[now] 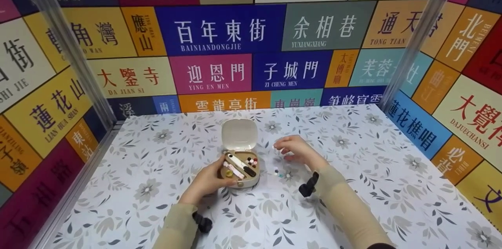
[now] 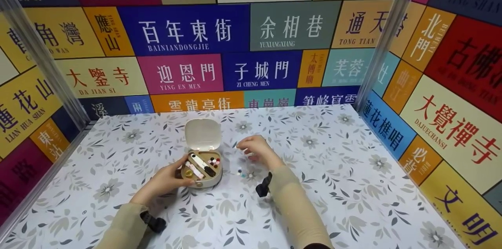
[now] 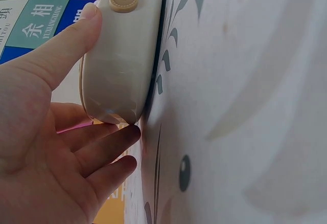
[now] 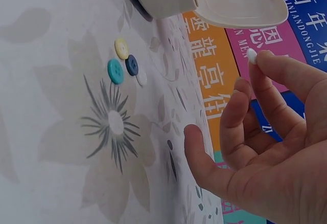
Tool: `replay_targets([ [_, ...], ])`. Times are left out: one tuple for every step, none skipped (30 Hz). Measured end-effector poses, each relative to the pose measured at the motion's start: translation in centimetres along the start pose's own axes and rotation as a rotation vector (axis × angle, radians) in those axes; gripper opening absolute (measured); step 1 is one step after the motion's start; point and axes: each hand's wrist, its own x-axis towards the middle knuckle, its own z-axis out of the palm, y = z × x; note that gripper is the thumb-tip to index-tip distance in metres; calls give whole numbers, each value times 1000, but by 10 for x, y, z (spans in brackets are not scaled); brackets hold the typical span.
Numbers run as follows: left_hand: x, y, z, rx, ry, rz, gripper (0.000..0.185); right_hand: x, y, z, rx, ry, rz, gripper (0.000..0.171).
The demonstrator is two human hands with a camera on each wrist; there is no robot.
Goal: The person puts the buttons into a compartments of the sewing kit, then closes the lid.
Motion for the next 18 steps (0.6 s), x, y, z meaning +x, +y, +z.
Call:
replay_targets([
  [0, 0, 0, 3, -1, -4, 106, 0, -1, 0, 0, -2, -1, 24],
  [0, 1, 0, 7, 1, -4, 106, 1, -1, 0, -2, -3, -2, 24],
  [0, 1, 0, 9, 4, -1, 106, 1, -2, 1, -3, -4, -3, 24],
  [0, 1, 0, 11, 5, -4, 106, 1, -2, 1, -10, -8, -6, 24],
  [0, 2, 0, 13, 7, -7, 106, 1, -2, 2, -19, -9, -8, 25],
  [0, 2, 1, 12, 8, -9, 106, 2, -3, 2, -33, -8, -11, 26],
  [0, 2, 1, 10, 7, -4, 106, 2, -3, 2, -45, -8, -16, 27],
  [0, 2, 1, 10, 6, -2, 105, 2, -4, 2, -53, -11, -18, 29],
  [0, 2, 1, 8, 6, -1, 105, 1, -4, 2, -57, -13, -18, 30],
  [0, 2, 1, 7, 5, -1, 105, 1, -5, 2, -62, -14, -21, 31],
  [1, 2, 1, 6, 4, -1, 105, 1, -5, 2, -63, -13, -23, 31],
  [1, 2, 1, 3, 3, -1, 105, 1, -6, 2, -61, -14, -26, 31],
  [0, 2, 1, 0, 2, -1, 105, 1, -6, 3, -58, -16, -30, 31],
  [0, 2, 1, -2, 3, -4, 105, 0, -7, 3, -57, -16, -33, 29],
  [0, 2, 1, -6, 4, -5, 105, 0, -7, 3, -56, -15, -38, 27],
  [0, 2, 1, -9, 4, -6, 105, -1, -7, 4, -55, -15, -42, 26],
  [0, 3, 1, -12, 4, -7, 105, -1, -7, 4, -55, -16, -45, 26],
  [0, 3, 2, -14, 5, -9, 105, -1, -7, 5, -55, -16, -47, 25],
])
